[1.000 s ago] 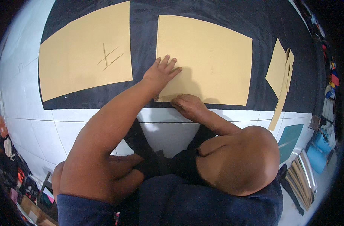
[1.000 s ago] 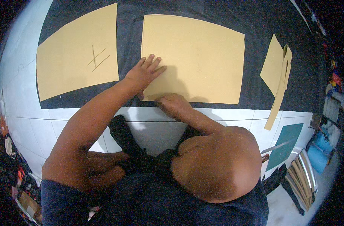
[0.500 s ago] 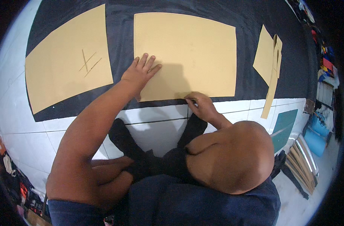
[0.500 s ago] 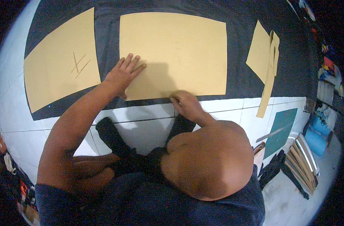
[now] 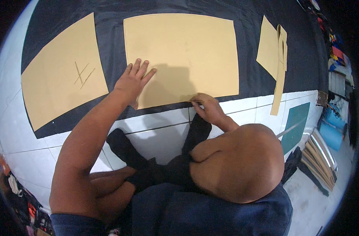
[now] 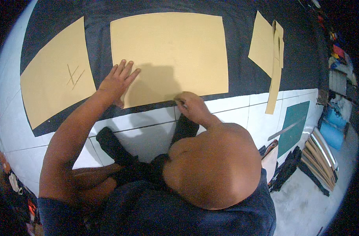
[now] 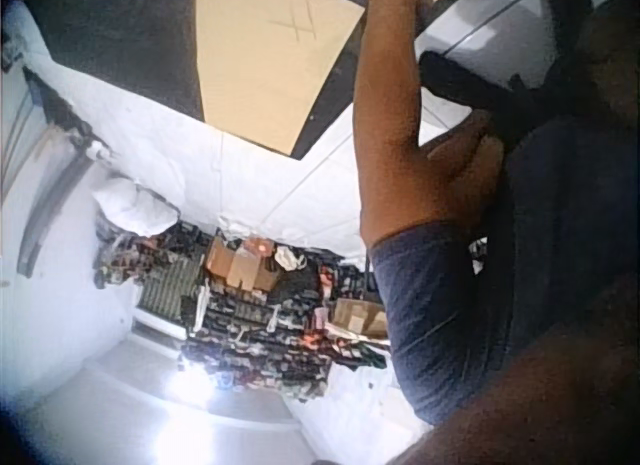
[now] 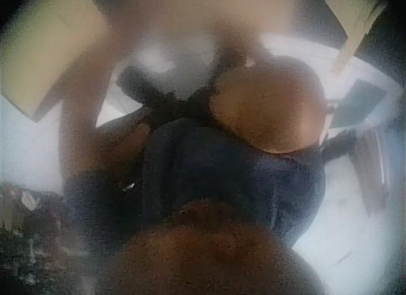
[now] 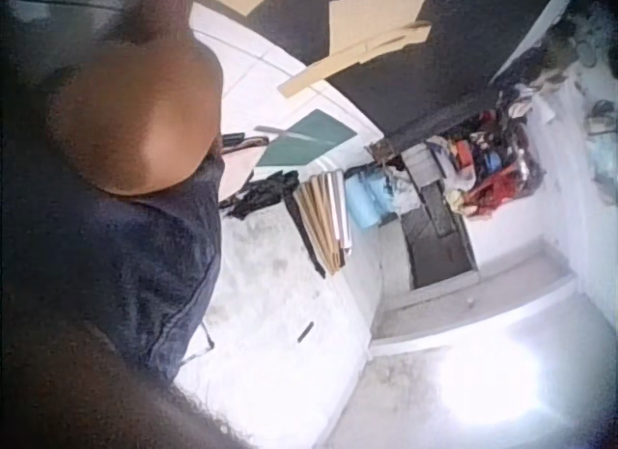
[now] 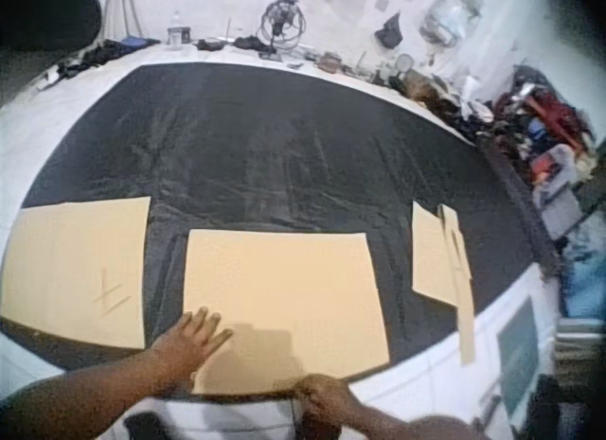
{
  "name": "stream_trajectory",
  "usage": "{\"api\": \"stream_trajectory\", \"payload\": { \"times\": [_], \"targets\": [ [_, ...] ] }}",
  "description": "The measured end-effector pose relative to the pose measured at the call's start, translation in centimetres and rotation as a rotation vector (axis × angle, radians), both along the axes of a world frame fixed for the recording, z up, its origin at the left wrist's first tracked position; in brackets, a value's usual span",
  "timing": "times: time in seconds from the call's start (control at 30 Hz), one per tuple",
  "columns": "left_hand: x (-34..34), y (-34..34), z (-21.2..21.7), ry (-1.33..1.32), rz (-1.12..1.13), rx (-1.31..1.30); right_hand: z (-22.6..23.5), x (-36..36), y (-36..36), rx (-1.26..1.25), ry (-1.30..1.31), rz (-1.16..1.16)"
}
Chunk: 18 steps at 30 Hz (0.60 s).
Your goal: The person kneels on a black fabric sheet laid on a tiled floor and uses a small tool to mark or score a rectangular piece of tan material. They repeat this process with additional tan pieces, arranging them side by side on the fabric.
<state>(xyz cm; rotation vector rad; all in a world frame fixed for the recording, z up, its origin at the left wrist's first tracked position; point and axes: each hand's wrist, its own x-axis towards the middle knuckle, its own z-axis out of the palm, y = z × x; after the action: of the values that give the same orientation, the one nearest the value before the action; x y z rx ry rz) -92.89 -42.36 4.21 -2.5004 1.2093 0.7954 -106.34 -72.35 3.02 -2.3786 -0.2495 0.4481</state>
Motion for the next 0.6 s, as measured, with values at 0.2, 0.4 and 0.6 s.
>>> {"api": "stream_trajectory", "payload": {
  "times": [0.2, 0.4, 0.6],
  "targets": [
    [0.0, 0.3, -0.4, 0.009, 0.000, -0.029, -0.3, -0.6, -1.2, 0.021, -0.002, -0.049],
    [0.0, 0.0, -0.5, -0.007, -0.031, 0.009, 0.0, -1.1, -1.3, 0.001, -0.059, -0.080],
    [-0.1, 0.5, -0.2, -0.003, -0.029, 0.033, -0.3, -2.3, -4.9, 0.027, -0.195, -0.189]
  ]
}}
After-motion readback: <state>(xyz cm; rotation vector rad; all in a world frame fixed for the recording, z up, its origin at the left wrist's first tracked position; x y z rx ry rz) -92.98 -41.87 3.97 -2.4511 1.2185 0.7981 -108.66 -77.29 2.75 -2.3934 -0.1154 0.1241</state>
